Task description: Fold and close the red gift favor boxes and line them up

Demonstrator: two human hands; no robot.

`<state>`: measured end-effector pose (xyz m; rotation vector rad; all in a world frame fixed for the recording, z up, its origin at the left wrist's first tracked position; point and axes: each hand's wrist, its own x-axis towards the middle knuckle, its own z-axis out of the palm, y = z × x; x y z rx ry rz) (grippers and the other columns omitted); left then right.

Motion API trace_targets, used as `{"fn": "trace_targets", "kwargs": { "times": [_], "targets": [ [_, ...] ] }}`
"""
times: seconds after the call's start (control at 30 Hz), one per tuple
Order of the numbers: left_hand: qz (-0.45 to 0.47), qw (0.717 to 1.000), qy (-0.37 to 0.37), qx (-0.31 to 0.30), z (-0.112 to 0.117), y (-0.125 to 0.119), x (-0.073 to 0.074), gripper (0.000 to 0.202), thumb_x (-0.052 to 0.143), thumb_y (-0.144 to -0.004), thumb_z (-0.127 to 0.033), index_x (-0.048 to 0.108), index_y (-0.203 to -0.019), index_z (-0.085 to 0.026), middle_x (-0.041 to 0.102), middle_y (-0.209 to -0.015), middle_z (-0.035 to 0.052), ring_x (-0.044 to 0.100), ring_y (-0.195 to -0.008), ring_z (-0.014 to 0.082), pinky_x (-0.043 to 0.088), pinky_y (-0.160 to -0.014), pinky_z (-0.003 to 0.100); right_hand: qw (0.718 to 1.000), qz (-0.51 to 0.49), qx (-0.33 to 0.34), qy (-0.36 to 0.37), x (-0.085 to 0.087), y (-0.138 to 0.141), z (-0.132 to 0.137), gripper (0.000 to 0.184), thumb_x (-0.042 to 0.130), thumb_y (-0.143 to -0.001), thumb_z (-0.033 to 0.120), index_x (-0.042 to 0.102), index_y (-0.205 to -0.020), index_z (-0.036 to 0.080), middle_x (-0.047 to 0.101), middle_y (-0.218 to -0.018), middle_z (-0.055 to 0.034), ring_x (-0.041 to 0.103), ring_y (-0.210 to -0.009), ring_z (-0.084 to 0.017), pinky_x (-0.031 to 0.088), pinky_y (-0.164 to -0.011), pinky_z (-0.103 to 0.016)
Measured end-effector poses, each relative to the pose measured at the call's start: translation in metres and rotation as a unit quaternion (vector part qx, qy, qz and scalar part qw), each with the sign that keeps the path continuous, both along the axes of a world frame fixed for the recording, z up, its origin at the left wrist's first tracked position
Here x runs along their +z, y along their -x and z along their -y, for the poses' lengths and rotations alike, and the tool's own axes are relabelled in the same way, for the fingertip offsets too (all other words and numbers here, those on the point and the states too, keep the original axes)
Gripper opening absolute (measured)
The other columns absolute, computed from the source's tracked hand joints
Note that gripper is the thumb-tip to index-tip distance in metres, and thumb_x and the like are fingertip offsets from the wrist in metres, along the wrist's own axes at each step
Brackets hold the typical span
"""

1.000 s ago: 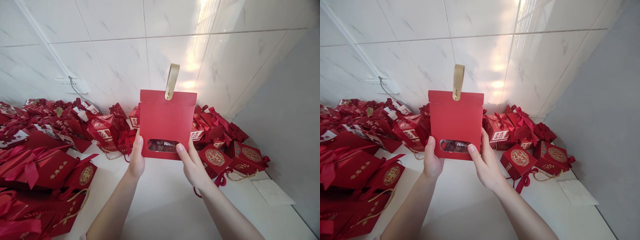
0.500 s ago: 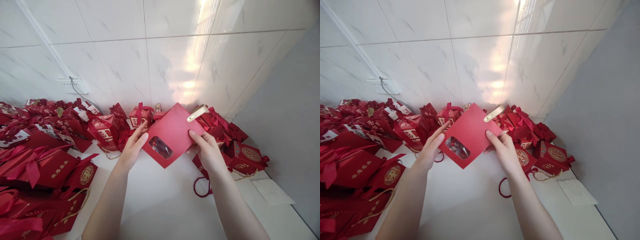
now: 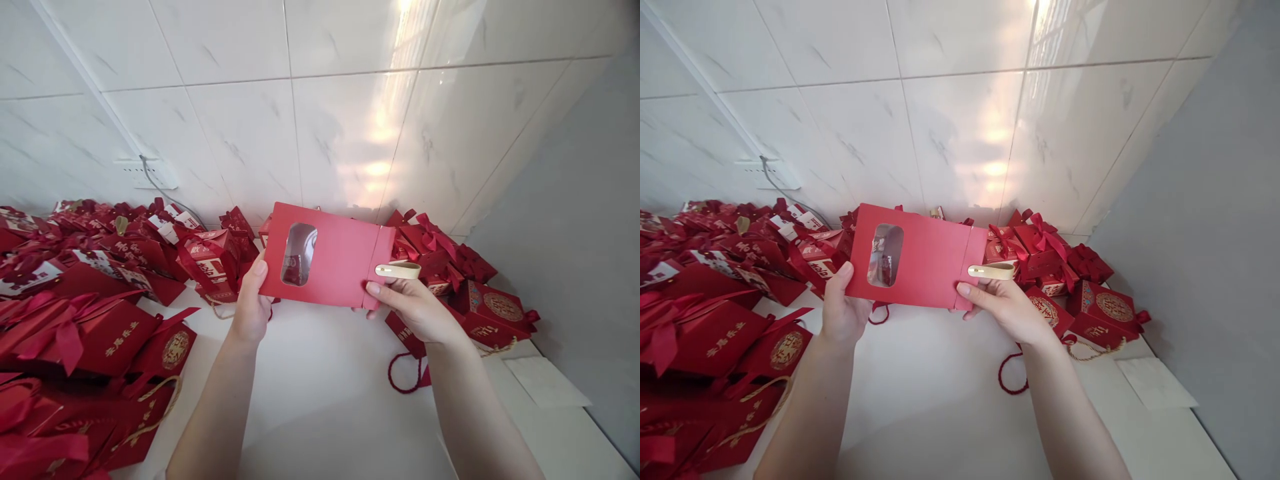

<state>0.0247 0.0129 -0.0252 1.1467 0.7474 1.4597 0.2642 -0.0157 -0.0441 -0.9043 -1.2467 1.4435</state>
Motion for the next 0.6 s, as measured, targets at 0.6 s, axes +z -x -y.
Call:
{"fn": "trace_targets", "kwargs": {
  "times": [0.6],
  "targets": [
    [-0.017, 0.999, 0.038, 0.017, -0.009, 0.001, -0.015, 0.053, 0.056, -0.085, -0.058, 0.064, -0.123, -0.023, 0.066, -0.126, 0.0043, 0.051, -0.13, 0.0275, 0.045, -0.108, 0.038, 0.974, 0.188, -0.076, -0.1, 0.027, 0.0, 0.035, 0.029, 0.063, -0.09, 0.045, 0.073, -0.079, 0.021, 0.067, -0.069, -0.0018, 0.068, -0.07, -0.019, 0.062, -0.063, -0.028]
  ]
}}
